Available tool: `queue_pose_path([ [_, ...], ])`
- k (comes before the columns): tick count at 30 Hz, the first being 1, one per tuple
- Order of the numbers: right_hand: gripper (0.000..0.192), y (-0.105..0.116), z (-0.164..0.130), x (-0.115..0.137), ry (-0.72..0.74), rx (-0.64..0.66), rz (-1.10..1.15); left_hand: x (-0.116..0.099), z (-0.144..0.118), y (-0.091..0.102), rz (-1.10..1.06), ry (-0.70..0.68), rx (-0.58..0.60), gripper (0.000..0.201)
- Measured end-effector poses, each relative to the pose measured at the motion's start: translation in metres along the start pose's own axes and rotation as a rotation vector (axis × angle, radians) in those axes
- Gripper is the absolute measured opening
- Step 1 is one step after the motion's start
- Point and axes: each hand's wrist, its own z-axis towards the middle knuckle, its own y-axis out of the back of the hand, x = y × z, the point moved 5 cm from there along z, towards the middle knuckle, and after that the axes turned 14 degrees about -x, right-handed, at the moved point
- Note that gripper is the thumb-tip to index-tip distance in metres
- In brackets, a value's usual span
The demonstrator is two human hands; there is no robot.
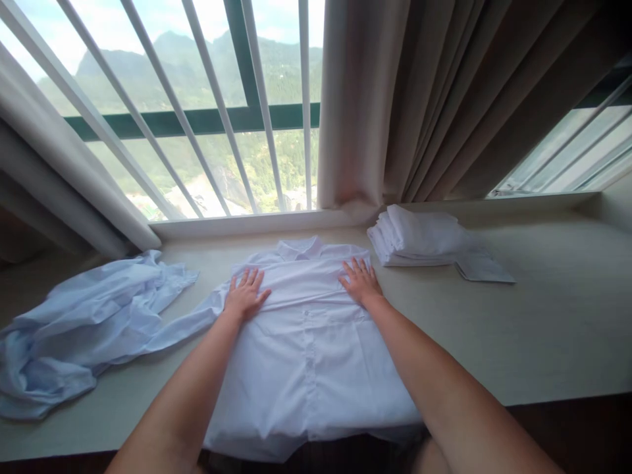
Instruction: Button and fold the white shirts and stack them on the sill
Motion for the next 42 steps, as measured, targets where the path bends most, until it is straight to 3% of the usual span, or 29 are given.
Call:
queue_pose_path([
  [4,0.071,-0.011,0.036,-0.002,-0.004,-0.006,-0.006,0.011,0.034,-0.011,-0.011,0.009,-0.012,0.076],
  [8,0.07,-0.019,0.058,-0.005,-0.008,-0.012,-0.004,0.017,0.052,-0.018,-0.017,0.009,-0.027,0.076],
  [12,0.067,-0.013,0.06,-0.001,-0.001,-0.041,-0.022,0.016,0.056,-0.014,-0.016,0.033,-0.017,0.072],
  [15,0.064,0.005,0.041,0.009,0.024,-0.125,-0.038,0.014,0.042,0.004,-0.025,0.103,-0.078,0.063],
  [17,0.063,0.02,0.013,0.017,0.055,-0.163,-0.027,0.016,0.017,0.025,-0.048,0.206,-0.186,0.059],
  [19,0.063,0.032,-0.027,0.023,0.109,-0.16,0.003,0.016,-0.026,0.045,-0.097,0.288,-0.276,0.057],
  [24,0.062,0.053,-0.149,0.015,0.193,-0.127,0.124,0.002,-0.166,0.072,-0.289,0.274,-0.236,0.055],
  [27,0.061,0.067,-0.208,-0.007,0.094,-0.148,0.135,0.001,-0.236,0.087,-0.43,0.409,-0.317,0.056],
  [30,0.057,0.086,-0.251,-0.034,-0.116,-0.213,0.081,0.004,-0.294,0.096,-0.532,0.661,-0.437,0.054],
  [32,0.049,0.096,-0.275,-0.051,-0.256,-0.225,0.056,0.004,-0.327,0.088,-0.579,0.845,-0.389,0.046],
  [35,0.038,0.1,-0.306,-0.072,-0.411,-0.103,0.105,-0.006,-0.365,0.068,-0.591,0.961,-0.201,0.031],
  [38,0.043,0.099,-0.331,-0.088,-0.501,0.052,0.182,-0.018,-0.386,0.053,-0.544,1.014,-0.073,0.031],
  [40,0.05,0.099,-0.343,-0.098,-0.539,0.079,0.194,-0.023,-0.389,0.051,-0.532,1.032,-0.082,0.04],
  [42,0.055,0.097,-0.349,-0.106,-0.561,0.083,0.21,-0.024,-0.385,0.054,-0.572,1.004,-0.163,0.05],
])
